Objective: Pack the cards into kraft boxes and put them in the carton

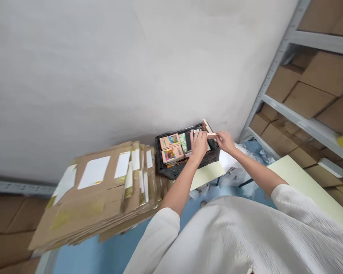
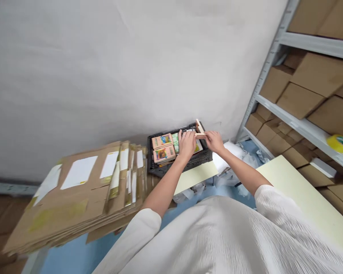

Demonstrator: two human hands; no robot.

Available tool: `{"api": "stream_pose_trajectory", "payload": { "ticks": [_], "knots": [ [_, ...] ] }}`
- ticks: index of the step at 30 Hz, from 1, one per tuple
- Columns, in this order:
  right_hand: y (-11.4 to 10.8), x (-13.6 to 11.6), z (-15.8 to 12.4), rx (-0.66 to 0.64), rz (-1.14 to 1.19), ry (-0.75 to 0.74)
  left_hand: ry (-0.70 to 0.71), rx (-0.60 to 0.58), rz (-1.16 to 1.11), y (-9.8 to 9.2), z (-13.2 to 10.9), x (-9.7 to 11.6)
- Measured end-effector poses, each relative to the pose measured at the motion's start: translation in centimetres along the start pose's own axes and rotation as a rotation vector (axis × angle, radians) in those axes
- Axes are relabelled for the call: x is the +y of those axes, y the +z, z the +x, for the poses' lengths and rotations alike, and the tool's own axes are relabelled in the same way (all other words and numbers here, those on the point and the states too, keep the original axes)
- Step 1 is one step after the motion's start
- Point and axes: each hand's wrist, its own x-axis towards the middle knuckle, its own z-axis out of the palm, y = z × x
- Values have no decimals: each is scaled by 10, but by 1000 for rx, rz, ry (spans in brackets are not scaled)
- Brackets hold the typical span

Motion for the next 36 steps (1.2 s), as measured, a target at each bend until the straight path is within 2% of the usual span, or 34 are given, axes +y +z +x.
{"api": "stream_pose_trajectory", "payload": {
  "ticks": [4,9,13,17,21,25,32,36],
  "knots": [
    [-70,54,-56,46,-101,87,134,-28,-34,39,13,87],
    [-146,124,-153,-18,-229,237,287,-185,-125,107,6,197],
    [-188,168,-241,-82,-347,392,423,-365,-190,162,-13,272],
    [-214,198,-316,-165,-390,572,563,-558,-201,208,-29,329],
    [-231,217,-366,-193,-359,749,683,-698,-201,247,-37,369],
    [-239,232,-393,-220,-352,879,783,-790,-205,285,-39,394],
    [-229,264,-405,-418,-399,1086,949,-923,-226,349,-35,410],
    [-220,285,-404,-416,-361,1244,1013,-949,-299,383,-27,413]
  ]
}}
